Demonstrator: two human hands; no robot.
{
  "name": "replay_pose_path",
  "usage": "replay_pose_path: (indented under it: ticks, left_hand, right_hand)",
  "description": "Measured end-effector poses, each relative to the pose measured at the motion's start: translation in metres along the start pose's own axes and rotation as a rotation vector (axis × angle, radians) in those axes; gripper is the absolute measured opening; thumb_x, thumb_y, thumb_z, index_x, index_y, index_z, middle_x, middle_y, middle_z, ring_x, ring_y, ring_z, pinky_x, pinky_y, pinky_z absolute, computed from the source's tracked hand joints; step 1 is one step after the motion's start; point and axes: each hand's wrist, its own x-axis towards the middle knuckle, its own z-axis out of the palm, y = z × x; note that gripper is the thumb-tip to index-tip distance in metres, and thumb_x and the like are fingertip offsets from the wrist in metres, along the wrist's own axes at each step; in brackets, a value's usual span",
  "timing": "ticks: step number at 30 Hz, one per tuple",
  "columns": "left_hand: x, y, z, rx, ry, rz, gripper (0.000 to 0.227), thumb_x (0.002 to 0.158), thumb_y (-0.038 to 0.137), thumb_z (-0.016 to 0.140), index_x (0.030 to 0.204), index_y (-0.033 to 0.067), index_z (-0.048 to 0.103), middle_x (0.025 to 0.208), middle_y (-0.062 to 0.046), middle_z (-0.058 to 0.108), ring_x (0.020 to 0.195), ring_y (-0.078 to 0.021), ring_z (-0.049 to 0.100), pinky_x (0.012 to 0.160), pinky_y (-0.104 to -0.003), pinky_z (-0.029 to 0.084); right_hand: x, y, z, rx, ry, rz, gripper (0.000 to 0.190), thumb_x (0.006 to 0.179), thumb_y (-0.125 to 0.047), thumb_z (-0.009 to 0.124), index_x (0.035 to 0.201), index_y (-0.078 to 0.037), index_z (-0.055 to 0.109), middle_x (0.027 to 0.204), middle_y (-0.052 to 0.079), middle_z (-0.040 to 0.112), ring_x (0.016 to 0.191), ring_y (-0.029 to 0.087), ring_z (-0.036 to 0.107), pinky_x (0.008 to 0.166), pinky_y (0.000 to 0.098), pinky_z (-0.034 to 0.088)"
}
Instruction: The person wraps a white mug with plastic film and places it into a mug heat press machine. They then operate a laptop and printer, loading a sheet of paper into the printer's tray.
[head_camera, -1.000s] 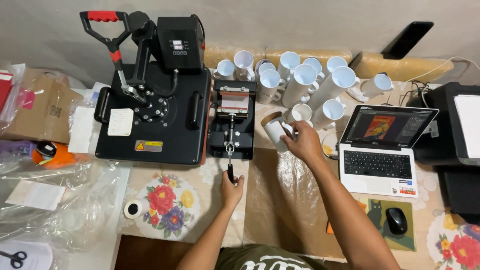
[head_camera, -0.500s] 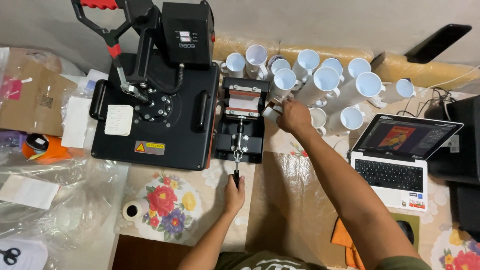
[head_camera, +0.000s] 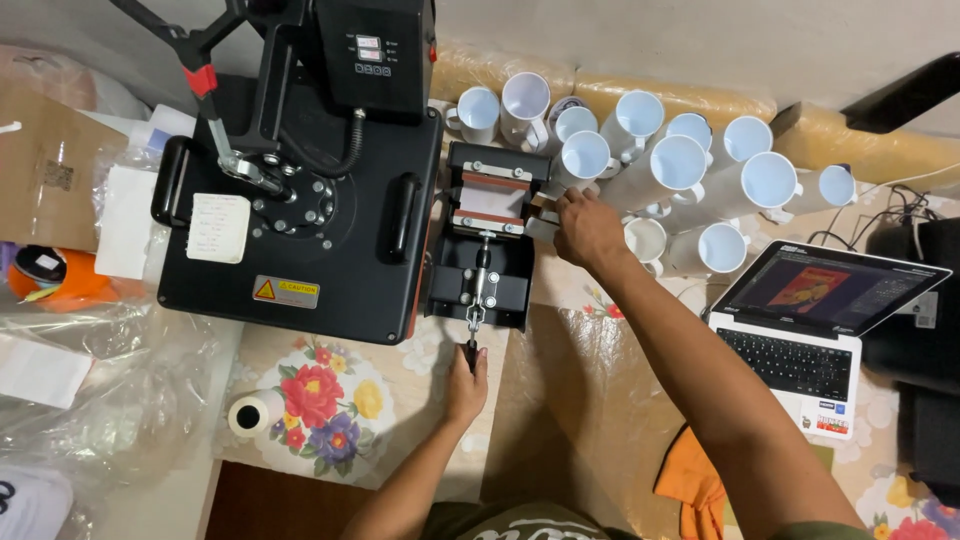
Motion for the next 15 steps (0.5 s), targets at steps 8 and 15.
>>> replay_pose_path:
  ticks: [8, 15]
  left_hand:
    - [-0.002, -0.004, -0.001, 0.085, 0.014, 0.053, 0.033, 0.119, 0.042, 0.061, 0.109, 0.0101, 0.057, 0.082, -0.023, 0.072, 0.08, -0.0498, 0.078, 0.065, -0.049, 0.06]
    - [0.0, -0.015, 0.006, 0.125, 0.028, 0.085, 0.037, 0.118, 0.044, 0.062, 0.112, 0.0079, 0.058, 0.085, -0.028, 0.073, 0.084, -0.0543, 0.078, 0.065, -0.056, 0.06]
  right_hand:
    - [0.011, 0.0, 0.006, -0.041, -0.032, -0.066, 0.047, 0.089, -0.032, 0.081, 0.13, -0.01, 0.082, 0.127, 0.01, 0.076, 0.12, 0.033, 0.077, 0.104, 0.0417, 0.064]
    - [0.016, 0.002, -0.011, -0.022, -0.082, -0.076, 0.051, 0.09, -0.028, 0.079, 0.138, -0.01, 0.079, 0.131, 0.01, 0.075, 0.121, 0.034, 0.076, 0.105, 0.0436, 0.065]
